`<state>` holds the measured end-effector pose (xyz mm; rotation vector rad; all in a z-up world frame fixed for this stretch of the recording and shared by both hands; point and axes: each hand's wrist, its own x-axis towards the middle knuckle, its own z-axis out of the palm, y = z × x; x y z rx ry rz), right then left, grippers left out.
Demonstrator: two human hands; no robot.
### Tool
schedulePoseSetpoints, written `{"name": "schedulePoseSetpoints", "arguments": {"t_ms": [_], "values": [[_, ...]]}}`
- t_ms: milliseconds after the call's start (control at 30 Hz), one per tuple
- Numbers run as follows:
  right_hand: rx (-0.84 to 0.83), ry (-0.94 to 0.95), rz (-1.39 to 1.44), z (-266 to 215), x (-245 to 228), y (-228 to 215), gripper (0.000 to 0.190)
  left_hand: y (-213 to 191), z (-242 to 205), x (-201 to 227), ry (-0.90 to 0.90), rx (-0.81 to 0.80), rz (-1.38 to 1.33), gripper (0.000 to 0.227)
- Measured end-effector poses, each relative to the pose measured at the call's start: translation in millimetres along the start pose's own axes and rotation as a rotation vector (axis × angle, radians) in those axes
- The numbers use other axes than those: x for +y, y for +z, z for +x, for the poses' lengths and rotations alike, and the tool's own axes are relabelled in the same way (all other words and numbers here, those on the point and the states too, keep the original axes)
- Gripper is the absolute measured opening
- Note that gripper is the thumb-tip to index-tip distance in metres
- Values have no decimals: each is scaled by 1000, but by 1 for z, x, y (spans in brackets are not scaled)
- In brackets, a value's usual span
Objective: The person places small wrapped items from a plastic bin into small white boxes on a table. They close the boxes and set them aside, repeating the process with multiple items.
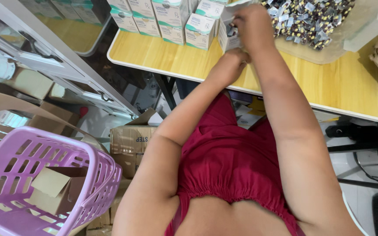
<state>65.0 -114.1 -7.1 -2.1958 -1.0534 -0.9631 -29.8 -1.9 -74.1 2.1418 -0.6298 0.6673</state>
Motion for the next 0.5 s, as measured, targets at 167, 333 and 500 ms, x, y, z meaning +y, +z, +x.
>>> {"name": "schedulePoseSetpoints", "arguments": {"t_ms": [167, 333, 500], "values": [[-113, -12, -69, 11, -25, 2, 24, -1, 1, 0, 59, -21, 115, 11], [23, -45, 30, 2, -16, -10, 23, -5, -1, 6, 47, 16, 85, 18], [224, 236, 438, -26, 21, -36, 19, -20, 3, 23, 128, 133, 97, 16]]}}
